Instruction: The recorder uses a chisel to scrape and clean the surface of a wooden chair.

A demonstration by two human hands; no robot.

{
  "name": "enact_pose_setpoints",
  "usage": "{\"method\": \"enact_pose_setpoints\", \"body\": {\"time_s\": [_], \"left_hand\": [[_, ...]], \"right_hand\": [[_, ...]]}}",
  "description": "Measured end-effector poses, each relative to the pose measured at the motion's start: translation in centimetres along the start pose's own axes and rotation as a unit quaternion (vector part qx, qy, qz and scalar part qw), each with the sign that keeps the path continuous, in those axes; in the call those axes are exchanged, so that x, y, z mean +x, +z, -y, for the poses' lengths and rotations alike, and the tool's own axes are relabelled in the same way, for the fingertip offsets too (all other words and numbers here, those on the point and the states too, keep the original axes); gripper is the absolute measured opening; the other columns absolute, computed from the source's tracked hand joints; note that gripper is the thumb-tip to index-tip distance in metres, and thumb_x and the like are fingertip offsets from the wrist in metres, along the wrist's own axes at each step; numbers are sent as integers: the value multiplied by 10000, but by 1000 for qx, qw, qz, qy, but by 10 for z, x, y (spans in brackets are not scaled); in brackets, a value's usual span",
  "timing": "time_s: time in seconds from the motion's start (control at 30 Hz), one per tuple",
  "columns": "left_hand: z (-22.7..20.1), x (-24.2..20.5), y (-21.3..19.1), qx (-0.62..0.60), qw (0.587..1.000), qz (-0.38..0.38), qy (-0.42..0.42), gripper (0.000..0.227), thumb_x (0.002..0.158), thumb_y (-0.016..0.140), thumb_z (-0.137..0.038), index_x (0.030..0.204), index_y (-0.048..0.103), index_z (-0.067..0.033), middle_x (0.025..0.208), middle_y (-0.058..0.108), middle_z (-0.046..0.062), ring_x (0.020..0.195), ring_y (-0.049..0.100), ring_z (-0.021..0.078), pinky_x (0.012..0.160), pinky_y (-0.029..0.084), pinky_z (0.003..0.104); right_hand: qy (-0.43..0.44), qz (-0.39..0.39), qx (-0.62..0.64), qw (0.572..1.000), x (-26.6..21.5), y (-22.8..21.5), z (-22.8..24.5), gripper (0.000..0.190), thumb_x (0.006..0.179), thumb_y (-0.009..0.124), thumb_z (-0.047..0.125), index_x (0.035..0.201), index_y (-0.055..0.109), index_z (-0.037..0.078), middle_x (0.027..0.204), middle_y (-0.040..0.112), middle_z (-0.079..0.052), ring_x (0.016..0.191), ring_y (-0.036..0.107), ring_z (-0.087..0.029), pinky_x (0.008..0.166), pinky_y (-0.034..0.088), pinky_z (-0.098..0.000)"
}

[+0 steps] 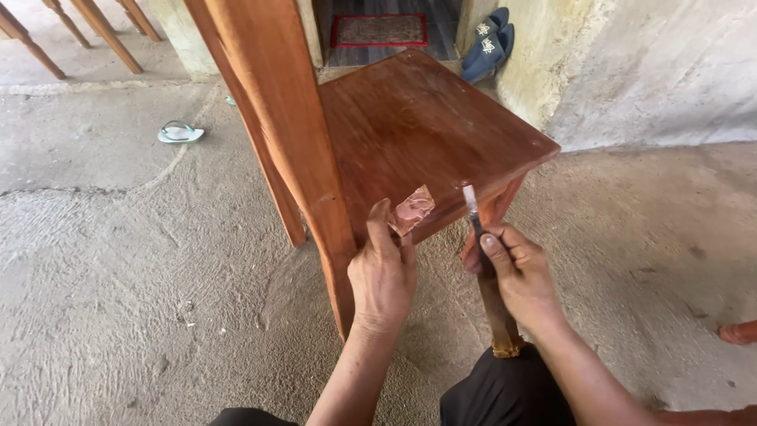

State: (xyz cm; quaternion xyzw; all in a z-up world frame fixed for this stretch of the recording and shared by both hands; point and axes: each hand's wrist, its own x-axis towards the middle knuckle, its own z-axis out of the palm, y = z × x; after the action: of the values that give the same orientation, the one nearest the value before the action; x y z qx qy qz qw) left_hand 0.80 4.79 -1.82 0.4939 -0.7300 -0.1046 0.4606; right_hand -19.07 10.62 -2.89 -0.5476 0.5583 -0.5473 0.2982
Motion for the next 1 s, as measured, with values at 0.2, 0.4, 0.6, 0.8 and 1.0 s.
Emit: {"method": "enact_pose_setpoints", "body": {"time_s": [0.2, 0.4, 0.6, 0.8, 1.0], "left_hand": [[-2, 5, -8, -21, 999, -18, 33, 553, 957, 636, -52, 1439, 365, -33, 1141, 697, 235, 926, 740, 361, 723, 613, 447], [-2, 8, -12, -33, 997, -11, 66, 576, 938, 633, -10, 1456, 382, -6, 1137, 683, 224, 996, 715, 346, 800, 609, 432], [1, 9, -10, -7, 995, 1, 101, 466, 1003, 599, -8, 1429, 410, -6, 1037, 701, 190, 985, 714, 329, 766, 618, 420], [-1, 13, -15, -1, 991, 5, 131, 459, 1002, 580, -2, 1426, 405, -4, 1018, 722, 177, 984, 721, 327, 773, 629, 415], [2, 14, -14, 11, 989, 4, 146, 477, 1004, 591, -9, 1434, 385, -9, 1061, 719, 187, 1005, 726, 335, 786, 626, 424]], "right_hand": [[135, 18, -233, 963, 29, -24, 55, 235, 1026, 544, 226, 1111, 747, 142, 747, 700, -22, 638, 658, -124, 600, 590, -287], [27, 120, -618, 777, 38, -25, 84, 231, 1069, 512, 260, 1215, 689, 238, 657, 645, -42, 530, 629, -148, 513, 597, -306], [8, 188, -610, 770, 43, -13, 97, 282, 1043, 519, 97, 1036, 759, 245, 776, 738, 18, 606, 695, -125, 628, 624, -319], [27, 194, -588, 784, 48, -7, 105, 138, 973, 594, 75, 1037, 712, 104, 952, 787, 89, 786, 765, -153, 748, 658, -340], [38, 201, -589, 782, 48, -3, 115, 99, 958, 634, 138, 1004, 720, 128, 913, 792, 68, 883, 768, -176, 841, 634, -379]]}}
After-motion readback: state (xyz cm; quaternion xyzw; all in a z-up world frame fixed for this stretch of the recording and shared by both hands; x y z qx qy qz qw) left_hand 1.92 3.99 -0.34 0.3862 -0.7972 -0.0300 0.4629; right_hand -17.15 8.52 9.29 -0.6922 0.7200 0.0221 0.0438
